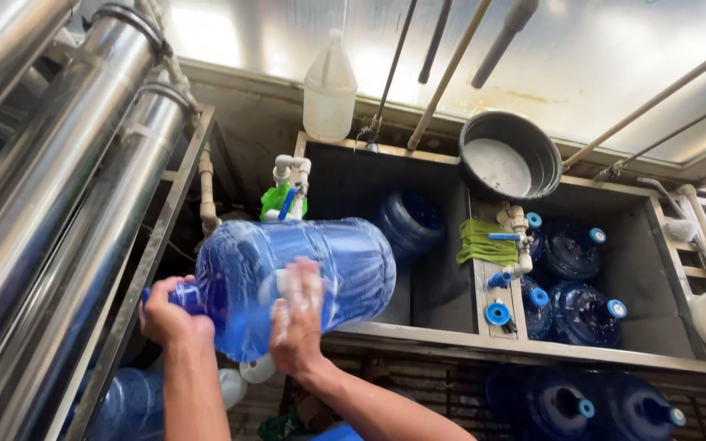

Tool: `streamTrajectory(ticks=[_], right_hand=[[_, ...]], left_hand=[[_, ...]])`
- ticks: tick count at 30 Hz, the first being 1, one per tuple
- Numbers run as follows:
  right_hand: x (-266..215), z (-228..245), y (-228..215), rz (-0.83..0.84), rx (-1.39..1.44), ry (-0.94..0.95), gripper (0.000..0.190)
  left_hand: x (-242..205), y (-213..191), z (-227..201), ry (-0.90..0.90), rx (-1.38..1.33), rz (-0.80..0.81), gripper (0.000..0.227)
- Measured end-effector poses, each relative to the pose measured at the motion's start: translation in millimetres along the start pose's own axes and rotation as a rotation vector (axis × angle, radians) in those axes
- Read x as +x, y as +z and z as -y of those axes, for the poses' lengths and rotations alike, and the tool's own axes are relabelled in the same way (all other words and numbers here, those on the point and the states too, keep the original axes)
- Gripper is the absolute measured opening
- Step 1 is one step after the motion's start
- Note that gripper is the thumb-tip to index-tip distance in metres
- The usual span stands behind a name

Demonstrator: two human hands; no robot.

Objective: The person washes large blue water jugs in a sink using a sponge and water from a tap. They scrub the exterior of the jugs, rinse them, and place them into a separate compartment of the sink.

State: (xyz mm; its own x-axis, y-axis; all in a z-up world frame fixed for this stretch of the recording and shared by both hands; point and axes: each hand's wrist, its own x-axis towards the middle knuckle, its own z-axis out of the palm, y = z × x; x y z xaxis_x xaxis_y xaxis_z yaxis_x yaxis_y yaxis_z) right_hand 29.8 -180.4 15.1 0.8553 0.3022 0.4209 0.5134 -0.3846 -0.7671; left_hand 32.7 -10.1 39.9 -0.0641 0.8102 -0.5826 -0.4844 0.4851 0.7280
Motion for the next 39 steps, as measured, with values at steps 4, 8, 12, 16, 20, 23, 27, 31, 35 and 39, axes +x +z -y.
streamTrajectory(ticks=[4,8,12,16,20,23,27,31,35,39], right_hand=[[85,34,-48,0.219,0.057,-0.169,0.039],[154,-23,-71,0.556,0.284,-0.108,0.043],[150,-174,-53,0.540,0.097,0.092,0.050],[81,-233,-48,0.117,-0.235,-0.250,0.039],[54,-78,-65,0.024,0.015,0.177,0.057],[89,10,-85,0.227,0.251,0.077,0.057],[160,-1,-78,0.569,0.501,-0.120,0.049],[167,-142,-51,0.738,0.417,-0.026,0.055],[82,-199,-84,0.303,-0.084,-0.085,0.048],[-16,-203,-102,0.197,0.006,-0.125,0.058]], left_hand=[[-38,-18,-19,0.197,-0.019,0.461,0.024],[-61,-24,-49,0.335,0.054,1.007,0.034],[-34,-35,-54,0.309,0.062,1.016,0.034],[-44,-3,-53,0.236,0.088,0.538,0.036],[-59,15,-49,0.289,0.067,0.033,0.020],[-71,22,-44,0.344,0.072,0.168,0.025],[-90,13,-50,0.413,0.151,0.594,0.025],[-65,2,-57,0.414,0.215,0.615,0.024],[-46,21,-58,0.287,0.063,0.309,0.030],[-56,60,-46,0.373,0.028,0.016,0.038]])
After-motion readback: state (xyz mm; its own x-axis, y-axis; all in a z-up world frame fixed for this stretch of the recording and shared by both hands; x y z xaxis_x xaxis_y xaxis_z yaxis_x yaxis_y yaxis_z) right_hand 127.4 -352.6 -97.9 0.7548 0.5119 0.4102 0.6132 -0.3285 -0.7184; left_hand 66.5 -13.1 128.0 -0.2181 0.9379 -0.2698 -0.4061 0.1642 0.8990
